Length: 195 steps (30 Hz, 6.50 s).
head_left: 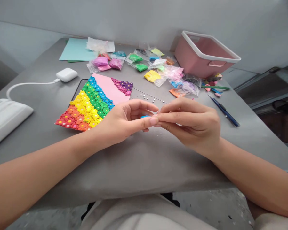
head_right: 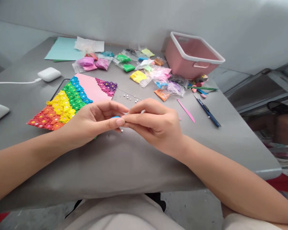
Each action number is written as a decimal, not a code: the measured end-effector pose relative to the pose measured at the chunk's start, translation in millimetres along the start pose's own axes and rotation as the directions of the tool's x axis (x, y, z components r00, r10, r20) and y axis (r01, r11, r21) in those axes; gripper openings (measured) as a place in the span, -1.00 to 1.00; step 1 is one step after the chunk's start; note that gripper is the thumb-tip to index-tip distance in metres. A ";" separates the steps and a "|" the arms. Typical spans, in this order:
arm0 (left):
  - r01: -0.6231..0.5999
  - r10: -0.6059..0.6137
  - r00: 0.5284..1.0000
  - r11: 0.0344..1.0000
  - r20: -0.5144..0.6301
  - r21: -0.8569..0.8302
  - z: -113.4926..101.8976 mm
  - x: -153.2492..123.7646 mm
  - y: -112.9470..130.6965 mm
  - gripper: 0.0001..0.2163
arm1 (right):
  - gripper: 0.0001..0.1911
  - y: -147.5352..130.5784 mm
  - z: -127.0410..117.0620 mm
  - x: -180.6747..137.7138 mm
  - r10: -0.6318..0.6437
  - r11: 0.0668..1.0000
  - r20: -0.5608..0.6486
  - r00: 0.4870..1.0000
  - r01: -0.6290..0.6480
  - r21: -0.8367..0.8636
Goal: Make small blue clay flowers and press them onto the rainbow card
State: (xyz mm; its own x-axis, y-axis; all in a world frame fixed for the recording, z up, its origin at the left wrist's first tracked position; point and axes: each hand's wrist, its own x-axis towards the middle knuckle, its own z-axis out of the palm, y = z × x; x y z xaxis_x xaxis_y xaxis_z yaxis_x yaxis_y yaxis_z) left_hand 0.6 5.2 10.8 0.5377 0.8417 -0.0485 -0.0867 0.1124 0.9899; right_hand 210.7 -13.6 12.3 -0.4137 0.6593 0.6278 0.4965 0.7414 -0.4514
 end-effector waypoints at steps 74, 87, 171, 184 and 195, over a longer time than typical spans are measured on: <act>-0.273 0.169 0.960 0.370 0.225 0.888 -11.9 -2.9 -1.2 -0.95 | -0.83 38.5 3.8 3.9 0.087 0.991 0.481 0.872 -0.127 0.052; -0.280 0.149 0.959 0.382 0.241 0.881 -16.8 -3.5 -1.6 -0.90 | -0.90 37.0 8.7 1.7 -0.028 0.998 0.397 0.917 0.001 0.068; 0.057 -0.040 0.991 0.990 -0.131 0.127 5.2 -1.2 10.2 -0.83 | -0.72 15.6 4.0 3.2 0.265 0.930 0.010 0.964 -0.259 0.259; 0.023 -0.024 0.980 1.000 -0.196 -0.009 2.1 1.4 3.9 -0.71 | -0.72 15.3 7.3 7.7 0.498 0.618 0.231 0.836 -0.529 0.581; 0.023 -0.027 0.991 0.999 -0.132 -0.027 4.9 -1.1 2.0 -0.64 | -0.81 10.3 10.2 -0.7 0.092 0.923 -0.046 0.995 -0.068 0.379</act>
State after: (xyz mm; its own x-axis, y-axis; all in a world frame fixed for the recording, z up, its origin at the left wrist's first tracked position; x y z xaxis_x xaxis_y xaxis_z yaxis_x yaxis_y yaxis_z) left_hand 3.9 2.0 13.5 0.4248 0.9006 -0.0919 -0.0964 0.1460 0.9846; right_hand 208.4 -5.2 0.8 -0.3304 0.7182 0.6124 0.1972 0.6870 -0.6994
